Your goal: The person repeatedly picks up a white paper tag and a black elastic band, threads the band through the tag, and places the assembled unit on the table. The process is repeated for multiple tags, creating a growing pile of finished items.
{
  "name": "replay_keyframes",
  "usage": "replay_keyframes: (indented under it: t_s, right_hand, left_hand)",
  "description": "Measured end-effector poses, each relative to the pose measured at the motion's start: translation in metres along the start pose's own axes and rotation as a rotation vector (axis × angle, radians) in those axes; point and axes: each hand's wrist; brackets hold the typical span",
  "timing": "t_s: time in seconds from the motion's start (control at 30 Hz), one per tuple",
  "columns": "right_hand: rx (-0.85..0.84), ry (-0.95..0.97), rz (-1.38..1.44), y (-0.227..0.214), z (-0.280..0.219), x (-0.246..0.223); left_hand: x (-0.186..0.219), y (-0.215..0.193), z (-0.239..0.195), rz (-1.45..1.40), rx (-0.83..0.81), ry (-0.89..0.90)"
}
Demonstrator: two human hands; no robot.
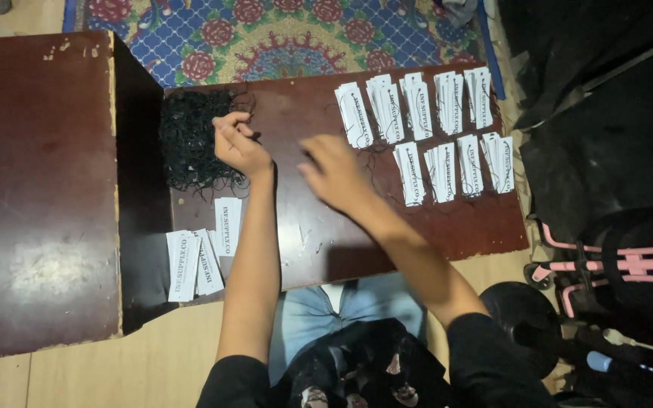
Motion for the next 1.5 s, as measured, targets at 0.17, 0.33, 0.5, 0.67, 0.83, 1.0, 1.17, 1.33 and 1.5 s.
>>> replay_keyframes:
  t_s: [0.17, 0.33, 0.5, 0.67, 0.83, 1.0, 1.17, 1.33, 1.5]
  right_hand:
    - [-0.033, 0.116, -0.332, 0.058, 0.04, -0.021]
    - [-0.176, 0.092, -0.507, 0.078, 0.058, -0.02]
    - [-0.195, 0.028, -0.526, 0.106, 0.058, 0.005]
    - [-0.113, 0.032, -0.427, 0.091, 0.056, -0.002]
    - [-0.002, 0.065, -0.338, 0.087, 0.055, -0.006]
    - [0.059, 0.291, 0.041, 0.071, 0.063, -0.007]
    - [0.245, 0.26, 0.447, 0.066, 0.071, 0.003]
    - [0.242, 0.373, 0.742, 0.073, 0.07, 0.008]
    - [0.235, 0.398, 0.797, 0.07, 0.071, 0.006]
  left_hand:
    - [0.005, 0.005, -0.001, -0.016, 0.008, 0.018]
    - [0.003, 0.01, -0.001, -0.05, 0.035, -0.02]
    - [0.019, 0.011, -0.002, -0.014, -0.031, -0.042]
    - [0.015, 0.01, -0.001, 0.018, -0.01, -0.071]
    - [0.01, 0.011, -0.002, 0.01, 0.022, -0.166]
    - [0.008, 0.014, -0.006, -0.049, -0.059, -0.239]
    - [0.009, 0.014, -0.008, -0.094, -0.242, -0.304]
    - [0.031, 0.016, -0.004, -0.019, -0.4, -0.207]
    - [0.024, 0.013, -0.002, 0.098, -0.483, -0.065]
Point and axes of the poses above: each hand's wrist, its own z-axis towards the middle knuckle, its own y-axis out of the palm, x = y × z, and after that the axes turned 6 degrees about y, right-handed
